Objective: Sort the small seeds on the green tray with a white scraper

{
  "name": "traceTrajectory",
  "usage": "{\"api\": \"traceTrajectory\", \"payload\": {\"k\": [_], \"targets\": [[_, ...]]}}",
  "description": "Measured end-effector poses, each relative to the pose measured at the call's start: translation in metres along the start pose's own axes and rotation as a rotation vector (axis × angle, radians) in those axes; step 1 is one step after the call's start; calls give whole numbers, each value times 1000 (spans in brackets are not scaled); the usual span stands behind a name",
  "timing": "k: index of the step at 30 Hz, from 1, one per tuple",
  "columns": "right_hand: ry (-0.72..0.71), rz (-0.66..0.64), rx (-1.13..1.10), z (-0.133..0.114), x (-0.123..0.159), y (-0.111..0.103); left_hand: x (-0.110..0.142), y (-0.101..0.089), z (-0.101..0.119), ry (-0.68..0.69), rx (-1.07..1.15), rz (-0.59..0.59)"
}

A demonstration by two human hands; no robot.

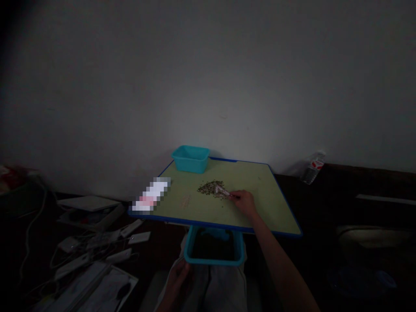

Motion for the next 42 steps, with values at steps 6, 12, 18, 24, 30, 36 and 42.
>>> {"api": "traceTrajectory", "payload": {"k": [6,12,18,24,30,36,42], "targets": [[-19,14,-42,1,1,0,-5,-2,-8,28,-66,-53],[22,55,-69,5,5,-7,-5,-3,-13,32,-61,-73],[51,83,-65,6,7,-11,-3,0,-9,17,-51,-69],[75,133,-100,6,9,-16,-1,-1,-11,-2,1,-42],[33,141,-111,-3,12,-21,-2,0,-7,1,-29,-45],[66,150,-139,2,12,-21,2,5,-4,-34,38,-48],[63,153,-92,5,13,-20,-2,3,-8,-9,27,-42]]}}
Point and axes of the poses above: each hand's wrist, its own x-axis away from the middle knuckle, its own y-axis out of the palm, z = x × y, the point moved 9 cm from there along -x, towards the middle knuckle, and after that the axes turned 7 degrees about -z, right-handed, at the moved point
